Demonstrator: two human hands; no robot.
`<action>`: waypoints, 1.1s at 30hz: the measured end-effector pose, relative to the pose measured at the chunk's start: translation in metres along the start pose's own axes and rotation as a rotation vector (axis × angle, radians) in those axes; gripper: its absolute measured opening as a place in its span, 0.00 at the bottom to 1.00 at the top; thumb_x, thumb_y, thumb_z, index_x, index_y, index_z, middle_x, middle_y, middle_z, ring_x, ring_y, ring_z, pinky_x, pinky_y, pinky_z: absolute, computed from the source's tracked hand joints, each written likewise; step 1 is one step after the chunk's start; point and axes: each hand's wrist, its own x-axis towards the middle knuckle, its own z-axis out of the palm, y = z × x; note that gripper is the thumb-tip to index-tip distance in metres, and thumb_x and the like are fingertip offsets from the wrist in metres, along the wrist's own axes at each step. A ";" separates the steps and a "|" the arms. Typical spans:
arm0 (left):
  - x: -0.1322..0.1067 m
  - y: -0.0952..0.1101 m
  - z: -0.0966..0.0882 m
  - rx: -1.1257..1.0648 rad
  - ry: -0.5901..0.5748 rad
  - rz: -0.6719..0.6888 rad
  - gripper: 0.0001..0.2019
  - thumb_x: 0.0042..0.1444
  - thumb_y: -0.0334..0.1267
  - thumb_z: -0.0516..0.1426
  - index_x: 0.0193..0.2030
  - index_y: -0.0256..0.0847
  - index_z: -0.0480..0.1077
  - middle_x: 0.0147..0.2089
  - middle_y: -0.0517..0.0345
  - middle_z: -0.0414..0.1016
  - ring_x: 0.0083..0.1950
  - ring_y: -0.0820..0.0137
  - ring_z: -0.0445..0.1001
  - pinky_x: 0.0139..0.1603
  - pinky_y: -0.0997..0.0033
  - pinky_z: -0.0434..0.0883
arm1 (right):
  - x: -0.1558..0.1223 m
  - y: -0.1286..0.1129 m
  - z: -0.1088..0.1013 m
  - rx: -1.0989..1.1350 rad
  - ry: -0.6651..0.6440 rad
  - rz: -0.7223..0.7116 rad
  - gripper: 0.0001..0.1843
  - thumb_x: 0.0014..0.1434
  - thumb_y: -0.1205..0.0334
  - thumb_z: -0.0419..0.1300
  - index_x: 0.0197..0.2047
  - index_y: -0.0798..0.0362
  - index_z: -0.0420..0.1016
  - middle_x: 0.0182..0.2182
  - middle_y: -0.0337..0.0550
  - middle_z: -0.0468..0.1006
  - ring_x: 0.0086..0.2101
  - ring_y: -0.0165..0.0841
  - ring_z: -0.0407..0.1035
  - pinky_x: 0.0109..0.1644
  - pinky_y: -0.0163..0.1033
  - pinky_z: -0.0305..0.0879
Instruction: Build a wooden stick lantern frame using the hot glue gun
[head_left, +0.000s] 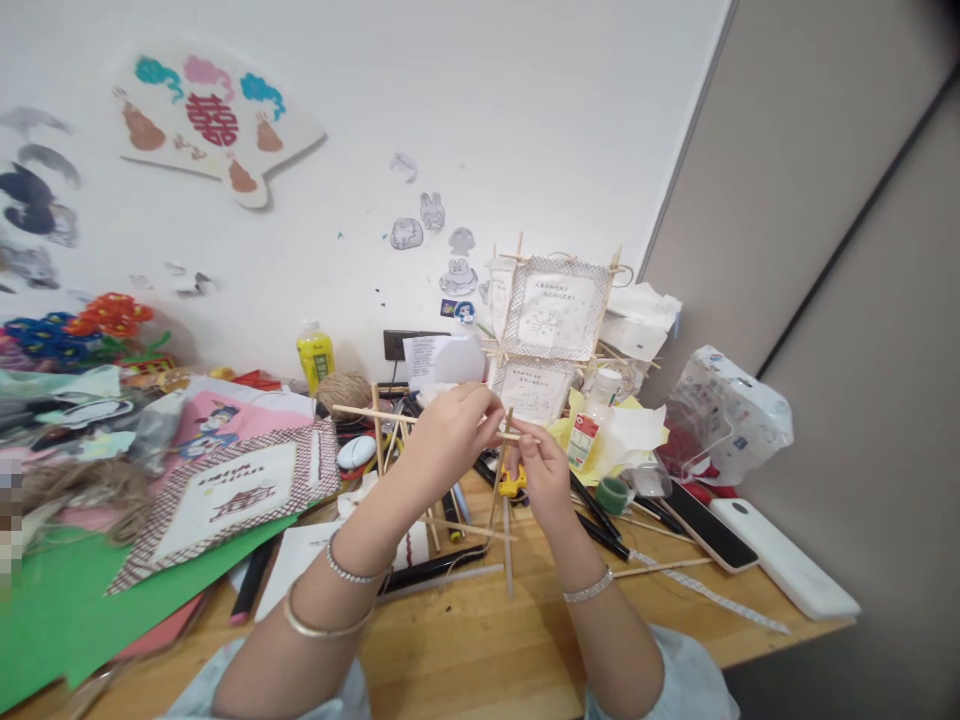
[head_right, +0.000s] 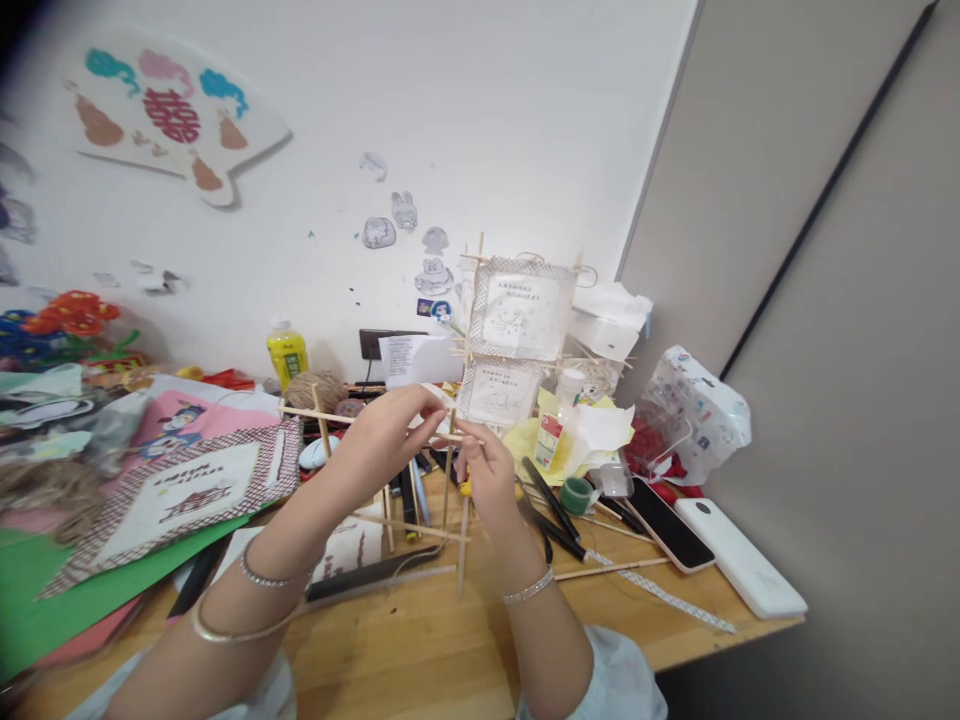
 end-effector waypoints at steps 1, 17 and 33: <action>0.000 0.001 -0.001 0.014 0.011 -0.036 0.08 0.60 0.33 0.48 0.31 0.37 0.65 0.30 0.55 0.70 0.33 0.69 0.68 0.34 0.70 0.64 | 0.000 0.000 0.000 0.000 0.002 -0.002 0.18 0.60 0.51 0.52 0.45 0.52 0.74 0.16 0.31 0.62 0.18 0.26 0.57 0.24 0.33 0.57; 0.000 0.015 -0.045 -1.022 0.213 -0.406 0.10 0.58 0.39 0.51 0.27 0.40 0.57 0.16 0.70 0.52 0.17 0.79 0.52 0.19 0.78 0.52 | 0.000 0.001 0.000 0.004 -0.005 0.021 0.19 0.60 0.49 0.52 0.45 0.54 0.73 0.21 0.38 0.73 0.18 0.25 0.58 0.23 0.34 0.59; -0.016 0.017 -0.096 -1.199 0.363 -0.202 0.08 0.57 0.37 0.54 0.28 0.40 0.67 0.18 0.65 0.49 0.21 0.77 0.54 0.16 0.79 0.52 | 0.003 -0.002 0.003 0.067 0.020 0.012 0.19 0.58 0.49 0.54 0.43 0.55 0.71 0.27 0.44 0.80 0.16 0.24 0.58 0.20 0.34 0.58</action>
